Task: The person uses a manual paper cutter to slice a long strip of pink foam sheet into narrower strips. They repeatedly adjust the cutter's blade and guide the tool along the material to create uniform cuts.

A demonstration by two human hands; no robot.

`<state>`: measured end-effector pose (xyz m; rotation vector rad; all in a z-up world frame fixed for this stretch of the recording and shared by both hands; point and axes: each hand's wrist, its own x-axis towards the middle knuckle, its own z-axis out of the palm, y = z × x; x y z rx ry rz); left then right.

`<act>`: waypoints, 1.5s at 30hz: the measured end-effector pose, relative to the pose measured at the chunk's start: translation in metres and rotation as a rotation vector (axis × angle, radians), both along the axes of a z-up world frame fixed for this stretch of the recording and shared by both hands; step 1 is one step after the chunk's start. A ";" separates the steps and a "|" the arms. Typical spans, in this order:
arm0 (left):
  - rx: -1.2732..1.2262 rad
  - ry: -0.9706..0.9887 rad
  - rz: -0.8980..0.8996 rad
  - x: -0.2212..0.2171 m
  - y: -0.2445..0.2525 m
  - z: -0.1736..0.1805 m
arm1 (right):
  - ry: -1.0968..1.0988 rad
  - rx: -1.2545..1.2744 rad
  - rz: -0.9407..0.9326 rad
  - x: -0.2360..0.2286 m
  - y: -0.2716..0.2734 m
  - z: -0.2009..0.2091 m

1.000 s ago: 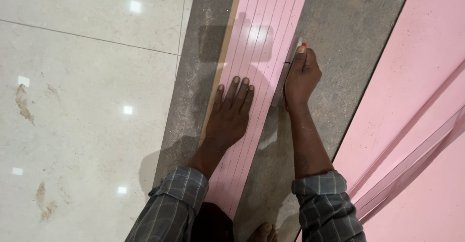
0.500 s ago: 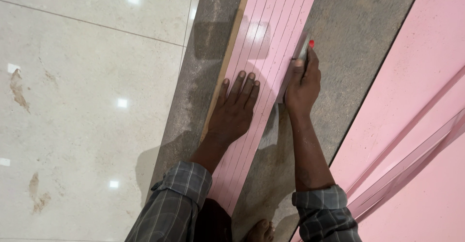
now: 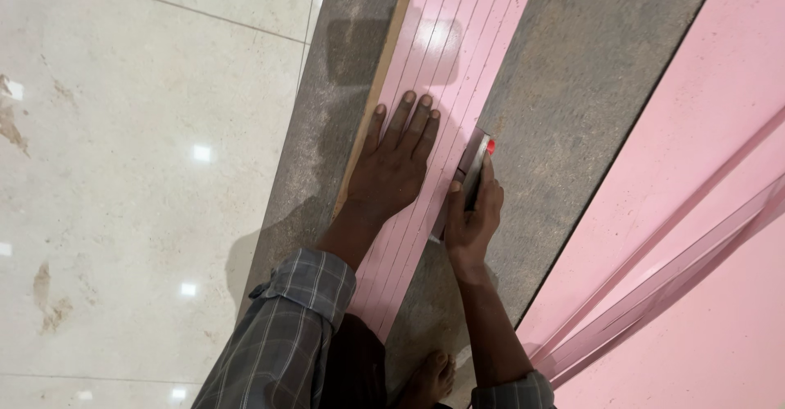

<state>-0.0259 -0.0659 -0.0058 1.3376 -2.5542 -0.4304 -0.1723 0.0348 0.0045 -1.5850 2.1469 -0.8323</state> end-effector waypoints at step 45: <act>0.588 0.104 0.016 -0.003 -0.014 0.034 | -0.833 0.127 -0.409 -0.042 0.038 0.261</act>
